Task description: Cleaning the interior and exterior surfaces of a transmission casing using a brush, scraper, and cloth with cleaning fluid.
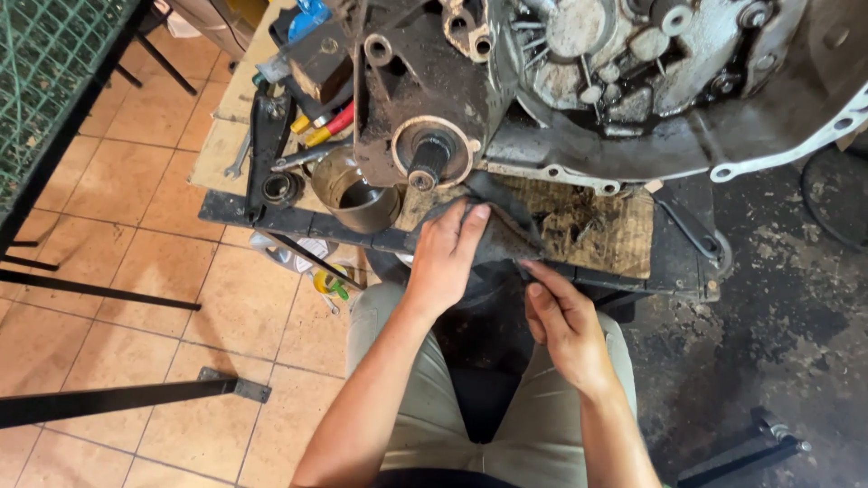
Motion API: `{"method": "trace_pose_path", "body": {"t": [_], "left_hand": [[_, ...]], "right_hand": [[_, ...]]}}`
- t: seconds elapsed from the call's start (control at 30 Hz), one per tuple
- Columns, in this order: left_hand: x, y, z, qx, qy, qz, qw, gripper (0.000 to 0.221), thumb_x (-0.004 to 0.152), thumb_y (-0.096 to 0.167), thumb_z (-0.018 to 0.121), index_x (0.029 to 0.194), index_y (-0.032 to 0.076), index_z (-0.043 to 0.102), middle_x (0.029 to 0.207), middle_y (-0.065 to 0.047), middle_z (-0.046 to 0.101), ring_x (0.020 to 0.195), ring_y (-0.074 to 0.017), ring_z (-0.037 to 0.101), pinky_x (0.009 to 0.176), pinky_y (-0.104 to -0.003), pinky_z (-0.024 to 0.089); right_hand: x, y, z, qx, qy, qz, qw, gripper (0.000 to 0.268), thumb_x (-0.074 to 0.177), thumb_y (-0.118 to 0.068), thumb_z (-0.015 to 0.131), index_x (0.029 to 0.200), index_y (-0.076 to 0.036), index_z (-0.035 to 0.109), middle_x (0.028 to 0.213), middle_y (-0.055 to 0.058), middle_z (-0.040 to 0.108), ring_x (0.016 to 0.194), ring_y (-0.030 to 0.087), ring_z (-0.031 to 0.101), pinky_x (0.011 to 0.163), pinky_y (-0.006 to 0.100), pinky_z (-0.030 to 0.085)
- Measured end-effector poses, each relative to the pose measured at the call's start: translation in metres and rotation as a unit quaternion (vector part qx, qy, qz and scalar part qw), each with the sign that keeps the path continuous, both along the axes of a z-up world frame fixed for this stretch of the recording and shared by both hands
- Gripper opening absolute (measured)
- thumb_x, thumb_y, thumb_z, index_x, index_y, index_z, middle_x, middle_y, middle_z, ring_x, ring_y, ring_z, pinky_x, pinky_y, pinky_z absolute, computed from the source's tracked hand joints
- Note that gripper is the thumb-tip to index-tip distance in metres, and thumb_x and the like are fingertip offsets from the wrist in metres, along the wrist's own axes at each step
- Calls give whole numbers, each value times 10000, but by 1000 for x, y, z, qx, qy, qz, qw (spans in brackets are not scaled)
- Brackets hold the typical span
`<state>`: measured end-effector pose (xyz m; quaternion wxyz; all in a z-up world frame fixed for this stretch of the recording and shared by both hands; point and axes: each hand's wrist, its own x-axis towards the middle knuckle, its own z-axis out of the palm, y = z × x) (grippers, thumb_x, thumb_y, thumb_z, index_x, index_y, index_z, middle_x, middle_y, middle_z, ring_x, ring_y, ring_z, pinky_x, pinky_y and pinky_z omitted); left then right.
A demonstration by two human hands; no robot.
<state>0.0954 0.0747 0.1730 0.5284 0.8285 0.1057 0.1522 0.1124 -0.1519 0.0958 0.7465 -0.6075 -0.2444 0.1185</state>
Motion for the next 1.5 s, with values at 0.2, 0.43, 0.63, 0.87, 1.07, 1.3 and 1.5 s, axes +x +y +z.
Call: {"method": "trace_pose_path", "body": {"t": [0.2, 0.43, 0.63, 0.87, 1.07, 1.3, 1.5], "left_hand": [[15, -9, -31, -116, -139, 57, 982, 440, 1176, 341, 619, 868, 34, 688, 686, -134, 558, 813, -161, 576, 749, -452, 554], [17, -6, -74, -245, -193, 91, 946, 363, 1191, 326, 676, 1103, 1, 810, 972, -112, 766, 1052, -177, 632, 1004, -461, 577], [7, -40, -14, -337, -237, 56, 909, 265, 1211, 290, 676, 1238, 53, 792, 1120, -27, 736, 1126, -139, 602, 1125, -411, 531], [-6, -25, -34, -283, -235, 23, 929, 333, 1270, 288, 567, 1461, 53, 704, 1298, -83, 746, 1261, -142, 579, 1222, -440, 492], [-6, -19, -19, -242, -198, 14, 950, 338, 1244, 303, 577, 1479, 87, 688, 1114, -45, 724, 1141, -135, 624, 1093, -378, 548], [14, -5, -119, -299, -148, 75, 940, 590, 1230, 455, 603, 1555, -33, 676, 1508, -237, 699, 1441, -275, 582, 1314, -550, 416], [16, -33, -41, -485, -174, 64, 855, 363, 1177, 355, 699, 1418, 91, 764, 1021, -92, 801, 963, -196, 792, 882, -319, 636]], "right_hand": [[-12, 26, -23, 209, 220, 16, 953, 450, 1186, -71, 511, 1622, 4, 590, 756, 88, 392, 429, 113, 355, 384, 280, 280], [-21, 35, -11, 278, 334, 41, 900, 496, 1181, -88, 496, 1671, -62, 560, 781, -27, 275, 461, 60, 265, 430, 215, 232], [-22, 36, -22, 314, 382, 62, 867, 505, 1181, -130, 507, 1684, -119, 553, 773, -52, 275, 444, 51, 280, 406, 192, 266], [-24, 36, -27, 315, 309, 68, 895, 544, 1198, -157, 509, 1741, -154, 484, 766, -7, 293, 463, 70, 259, 415, 241, 269], [-25, 44, -12, 151, 56, -17, 987, 490, 1220, -59, 430, 1698, 15, 507, 710, 74, 448, 477, 99, 419, 455, 250, 352], [-18, 40, -5, 121, 18, 5, 992, 470, 1213, -11, 430, 1662, 78, 535, 678, 70, 466, 505, 83, 405, 458, 255, 346], [-18, 35, -13, 216, 125, 16, 968, 495, 1209, -61, 464, 1690, 44, 513, 700, 66, 386, 467, 97, 343, 437, 276, 300]]}}
